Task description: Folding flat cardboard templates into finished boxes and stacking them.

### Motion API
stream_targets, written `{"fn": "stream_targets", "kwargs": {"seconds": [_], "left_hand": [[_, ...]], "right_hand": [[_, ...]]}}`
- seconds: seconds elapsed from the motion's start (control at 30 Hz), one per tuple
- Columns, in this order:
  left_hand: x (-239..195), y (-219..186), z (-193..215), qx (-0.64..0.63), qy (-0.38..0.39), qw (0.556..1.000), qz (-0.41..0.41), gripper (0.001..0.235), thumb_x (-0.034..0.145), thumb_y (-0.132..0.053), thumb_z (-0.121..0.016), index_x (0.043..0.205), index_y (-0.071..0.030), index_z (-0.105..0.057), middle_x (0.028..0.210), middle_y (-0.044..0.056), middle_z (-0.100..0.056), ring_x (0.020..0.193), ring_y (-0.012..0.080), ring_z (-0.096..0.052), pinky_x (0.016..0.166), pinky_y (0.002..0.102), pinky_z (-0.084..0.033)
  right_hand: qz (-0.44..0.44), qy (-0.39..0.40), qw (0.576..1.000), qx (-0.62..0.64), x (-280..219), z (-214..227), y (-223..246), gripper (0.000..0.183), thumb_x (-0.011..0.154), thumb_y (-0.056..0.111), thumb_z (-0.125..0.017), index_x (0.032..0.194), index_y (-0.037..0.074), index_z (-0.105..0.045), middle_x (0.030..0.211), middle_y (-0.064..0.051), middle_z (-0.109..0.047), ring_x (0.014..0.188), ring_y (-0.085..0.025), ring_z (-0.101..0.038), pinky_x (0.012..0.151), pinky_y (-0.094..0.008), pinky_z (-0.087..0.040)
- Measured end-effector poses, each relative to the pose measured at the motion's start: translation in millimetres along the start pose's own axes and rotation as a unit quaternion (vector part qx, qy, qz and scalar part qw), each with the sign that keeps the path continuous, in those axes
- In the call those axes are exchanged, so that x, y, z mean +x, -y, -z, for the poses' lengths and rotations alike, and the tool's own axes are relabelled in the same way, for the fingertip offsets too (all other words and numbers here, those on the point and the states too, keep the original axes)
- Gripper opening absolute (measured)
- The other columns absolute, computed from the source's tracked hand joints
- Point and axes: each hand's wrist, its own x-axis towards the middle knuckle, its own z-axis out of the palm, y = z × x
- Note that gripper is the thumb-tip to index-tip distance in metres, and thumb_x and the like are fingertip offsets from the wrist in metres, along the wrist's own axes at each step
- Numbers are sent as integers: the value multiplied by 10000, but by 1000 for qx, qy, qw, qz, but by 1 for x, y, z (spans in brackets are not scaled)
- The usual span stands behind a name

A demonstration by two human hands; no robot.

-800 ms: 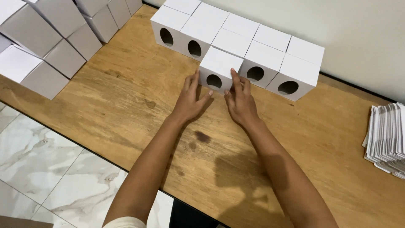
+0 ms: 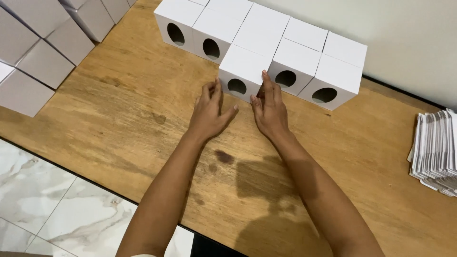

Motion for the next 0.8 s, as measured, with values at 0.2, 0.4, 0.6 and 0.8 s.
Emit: {"fn": "stream_targets", "kwargs": {"seconds": [0.2,0.4,0.6,0.8], "left_hand": [[-2,-4,2,6,16,1000,-1,876,889,-447,-575,1502,7,-144,1447,251,-281,1374,381,-332,1105,475,-255],[-8,-9,6,-62,-31,998,-11,939,845,-348,-672,1492,30,-104,1429,290,-229,1353,462,-314,1116,527,-283],[0,22,-21,-44,-250,957,-142,402,845,-235,-671,1165,-37,-526,978,71,-377,930,275,-507,832,377,-458],[3,21,-31,33,-345,870,-351,144,856,-182,-640,746,-106,-587,607,-14,-406,573,165,-397,535,280,-389]], "right_hand": [[-1,-13,1000,8,-2,1,2,623,1006,248,-491,1518,191,-142,1215,-187,-460,1027,-406,-614,797,-528,-541],[-5,-46,997,54,-2,-8,-13,851,906,243,-691,1514,173,-100,1277,-203,-381,1072,-376,-614,846,-519,-547],[-48,-4,982,184,-22,25,9,859,908,127,-636,1493,60,-11,1324,-277,-241,1225,-475,-459,954,-559,-486],[-11,67,985,160,-99,86,-12,765,803,150,-701,1426,15,-277,1282,-190,-317,1260,-405,-429,1005,-508,-462]]}}
